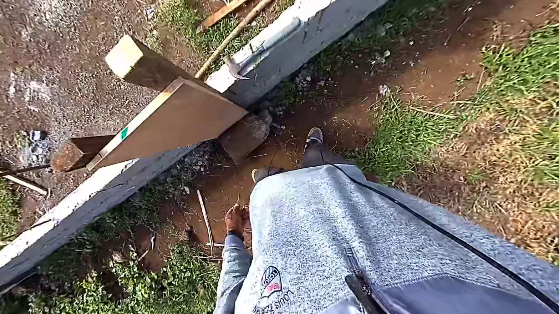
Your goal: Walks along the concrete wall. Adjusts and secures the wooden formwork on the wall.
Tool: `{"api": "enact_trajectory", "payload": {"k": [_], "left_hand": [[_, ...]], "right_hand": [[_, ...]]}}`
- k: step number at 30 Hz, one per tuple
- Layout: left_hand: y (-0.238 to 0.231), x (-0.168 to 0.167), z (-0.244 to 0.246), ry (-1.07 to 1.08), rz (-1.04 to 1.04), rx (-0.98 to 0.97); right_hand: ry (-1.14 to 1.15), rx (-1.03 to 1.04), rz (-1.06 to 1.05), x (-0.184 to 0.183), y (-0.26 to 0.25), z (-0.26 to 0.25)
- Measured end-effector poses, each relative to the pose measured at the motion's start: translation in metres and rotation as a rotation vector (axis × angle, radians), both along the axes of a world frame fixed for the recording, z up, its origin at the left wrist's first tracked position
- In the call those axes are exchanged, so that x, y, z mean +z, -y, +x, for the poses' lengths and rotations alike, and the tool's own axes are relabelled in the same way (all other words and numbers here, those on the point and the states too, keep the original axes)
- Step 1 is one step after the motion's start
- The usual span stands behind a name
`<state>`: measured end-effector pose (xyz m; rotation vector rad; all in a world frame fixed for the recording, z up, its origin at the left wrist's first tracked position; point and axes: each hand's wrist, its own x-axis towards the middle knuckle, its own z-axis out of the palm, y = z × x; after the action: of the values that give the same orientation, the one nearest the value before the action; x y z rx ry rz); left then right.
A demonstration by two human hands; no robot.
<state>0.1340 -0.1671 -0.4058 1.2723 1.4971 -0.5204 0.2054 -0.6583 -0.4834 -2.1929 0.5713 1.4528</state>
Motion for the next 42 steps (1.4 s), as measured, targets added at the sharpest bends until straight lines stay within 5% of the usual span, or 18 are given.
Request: {"api": "enact_trajectory", "payload": {"k": [2,6,11,14,21,31,38,42], "left_hand": [[0.042,-0.012,0.026,-0.002,0.022,-0.049],[0.114,-0.001,0.090,0.098,0.037,-0.471],[0.167,-0.005,0.176,0.209,0.018,-0.720],[0.184,-0.003,0.220,0.241,-0.006,-0.670],[0.180,-0.048,0.294,0.109,0.005,-0.532],[0.232,-0.029,0.376,0.233,-0.035,-0.298],[0.309,-0.012,0.319,0.148,0.089,-0.119],[0.376,0.012,0.265,0.064,0.143,-0.208]], "right_hand": [[-0.015,0.008,0.015,0.029,0.037,0.033],[0.096,-0.758,0.022,0.081,0.093,0.088],[0.165,-0.924,0.026,0.090,0.154,0.169],[0.225,-0.990,0.054,0.078,0.171,0.224],[0.406,-0.971,0.140,0.066,0.170,0.341],[0.590,-0.852,0.076,0.072,0.270,0.516],[0.799,-0.482,-0.100,0.065,0.381,0.697],[0.863,-0.297,-0.181,0.067,0.412,0.789]]}}
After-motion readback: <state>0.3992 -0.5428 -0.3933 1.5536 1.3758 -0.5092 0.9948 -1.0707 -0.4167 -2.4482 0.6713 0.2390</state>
